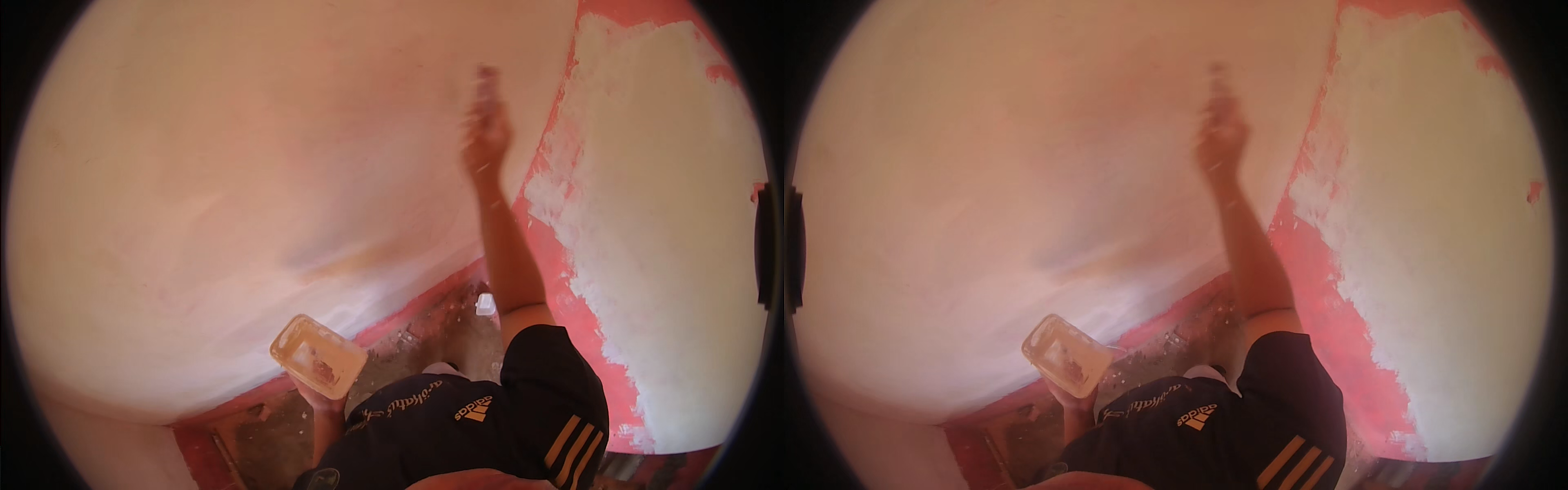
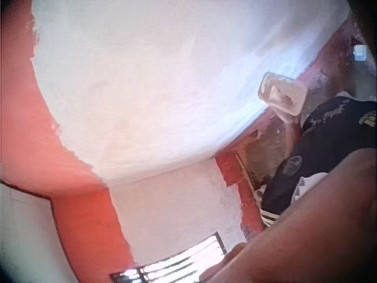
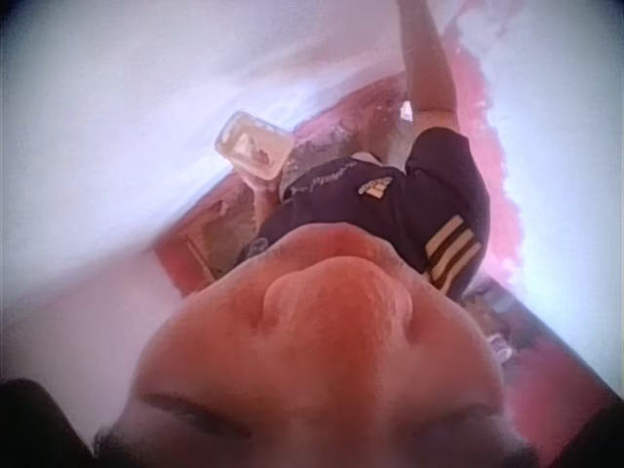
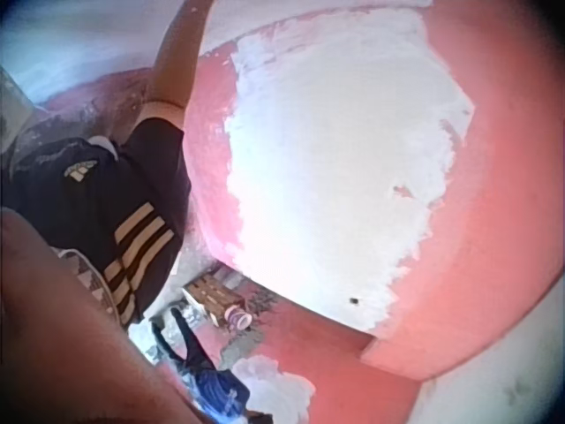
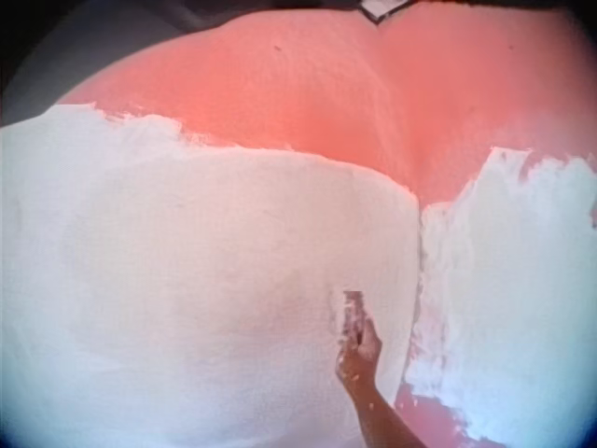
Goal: The person applies a plaster-like material to the ceiling and upper walls using a small hand trowel, frequently reloading the tool from a plastic container held in the other hand.
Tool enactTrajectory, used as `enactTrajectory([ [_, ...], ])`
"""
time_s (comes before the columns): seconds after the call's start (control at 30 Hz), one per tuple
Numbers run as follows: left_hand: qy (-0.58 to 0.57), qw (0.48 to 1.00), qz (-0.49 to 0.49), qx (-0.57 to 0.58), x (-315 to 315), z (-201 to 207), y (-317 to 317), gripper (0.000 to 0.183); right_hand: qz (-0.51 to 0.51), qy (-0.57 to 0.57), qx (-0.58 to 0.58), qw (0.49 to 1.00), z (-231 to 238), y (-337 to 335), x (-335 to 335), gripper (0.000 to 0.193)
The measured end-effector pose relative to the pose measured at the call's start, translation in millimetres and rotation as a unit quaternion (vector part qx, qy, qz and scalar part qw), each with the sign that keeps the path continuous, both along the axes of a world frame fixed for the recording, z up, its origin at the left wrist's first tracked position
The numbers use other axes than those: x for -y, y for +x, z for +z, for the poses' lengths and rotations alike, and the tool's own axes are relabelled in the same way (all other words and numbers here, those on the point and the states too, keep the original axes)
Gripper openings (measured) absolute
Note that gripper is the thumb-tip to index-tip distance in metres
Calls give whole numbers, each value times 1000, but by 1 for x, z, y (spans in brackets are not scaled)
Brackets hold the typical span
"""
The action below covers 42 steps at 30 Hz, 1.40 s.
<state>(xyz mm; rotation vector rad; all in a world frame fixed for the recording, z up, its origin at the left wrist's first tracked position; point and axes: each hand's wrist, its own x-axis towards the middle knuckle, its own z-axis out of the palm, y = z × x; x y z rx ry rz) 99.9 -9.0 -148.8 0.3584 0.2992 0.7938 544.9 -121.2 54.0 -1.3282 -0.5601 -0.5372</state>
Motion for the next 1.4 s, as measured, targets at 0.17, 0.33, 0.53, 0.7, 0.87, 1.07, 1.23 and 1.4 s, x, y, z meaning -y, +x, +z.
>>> enactTrajectory([
  [0.17,53,999,-10,3,4,4,10,61,-216,32,94,971,52,127,42,46],
  [0.33,50,999,-10,17,17,27,21,58,-123,-155,329,923,45,-30,-67,49],
  [0.53,-45,996,-8,71,22,24,8,57,30,-49,408,911,61,-130,-49,16],
  [0.7,-22,995,-4,100,11,3,14,58,-143,7,111,984,129,-58,-17,33],
  [0.87,-15,995,38,96,21,22,27,60,-64,-93,403,908,53,-177,-128,59],
  [1.07,-29,993,87,76,39,53,39,62,139,-46,302,942,49,-134,-91,9],
  [1.23,-62,991,93,72,30,64,41,65,-174,-1,105,979,172,-47,-69,51],
  [1.4,-13,996,82,43,46,78,34,67,20,-98,447,889,115,-181,-136,68],
])
